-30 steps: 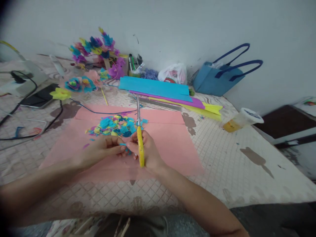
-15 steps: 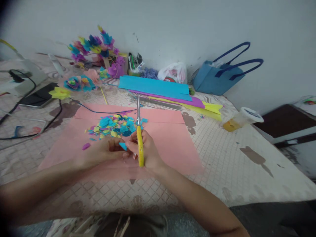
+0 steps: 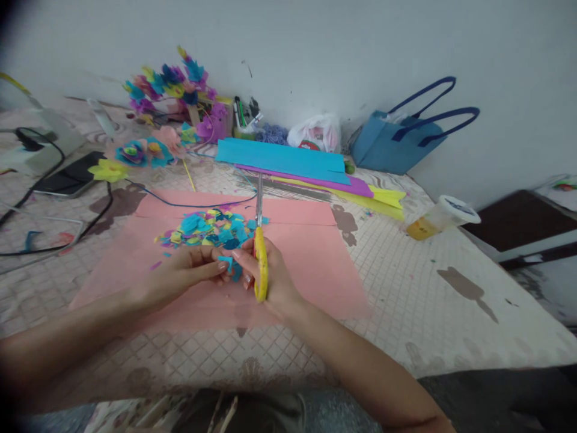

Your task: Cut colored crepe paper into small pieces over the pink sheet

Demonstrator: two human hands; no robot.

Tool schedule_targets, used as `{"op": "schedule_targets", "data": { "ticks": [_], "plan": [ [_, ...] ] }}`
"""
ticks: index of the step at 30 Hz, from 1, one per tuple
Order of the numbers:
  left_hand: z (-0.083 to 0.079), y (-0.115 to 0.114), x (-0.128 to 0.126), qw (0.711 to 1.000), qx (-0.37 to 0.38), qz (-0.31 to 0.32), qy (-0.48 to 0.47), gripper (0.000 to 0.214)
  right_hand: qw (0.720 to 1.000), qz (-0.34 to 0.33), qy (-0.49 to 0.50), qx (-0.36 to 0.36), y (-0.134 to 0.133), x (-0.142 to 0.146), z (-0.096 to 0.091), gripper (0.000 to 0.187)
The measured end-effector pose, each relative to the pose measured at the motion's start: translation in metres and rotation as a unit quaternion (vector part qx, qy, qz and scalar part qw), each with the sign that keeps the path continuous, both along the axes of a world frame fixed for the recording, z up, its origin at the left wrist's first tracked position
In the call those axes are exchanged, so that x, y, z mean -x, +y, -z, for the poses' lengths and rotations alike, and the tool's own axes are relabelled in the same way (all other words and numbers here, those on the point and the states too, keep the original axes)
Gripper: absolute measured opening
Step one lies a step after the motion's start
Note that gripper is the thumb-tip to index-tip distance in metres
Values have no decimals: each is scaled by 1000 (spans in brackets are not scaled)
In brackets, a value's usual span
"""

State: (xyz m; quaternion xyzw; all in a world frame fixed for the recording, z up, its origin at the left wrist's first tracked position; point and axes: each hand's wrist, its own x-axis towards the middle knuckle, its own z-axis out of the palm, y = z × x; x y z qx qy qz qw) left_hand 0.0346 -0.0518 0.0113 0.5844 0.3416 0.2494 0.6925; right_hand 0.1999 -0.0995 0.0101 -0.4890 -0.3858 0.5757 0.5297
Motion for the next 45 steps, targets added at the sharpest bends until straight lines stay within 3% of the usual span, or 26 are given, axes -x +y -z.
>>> {"op": "schedule_targets", "data": {
  "ticks": [7, 19, 24, 35, 45],
  "plan": [
    [-1, 0, 0, 1000, 15, -5, -1, 18, 999, -33, 21, -5, 0, -1, 2, 29],
    [-2, 1, -1, 1000, -19, -7, 23, 18, 999, -5, -49, -1, 1, -2, 2, 35],
    [-9, 8, 4, 999, -8, -19, 26, 18, 998, -40, -40, -6, -1, -3, -2, 29],
    [-8, 10, 7, 996, -43, 52, 64, 16, 992, -74, -95, 33, -1, -3, -6, 36],
    [-4, 7, 5, 1000, 18, 17, 13, 22, 998, -15, -66, -1, 0, 1, 4, 36]
  ]
}}
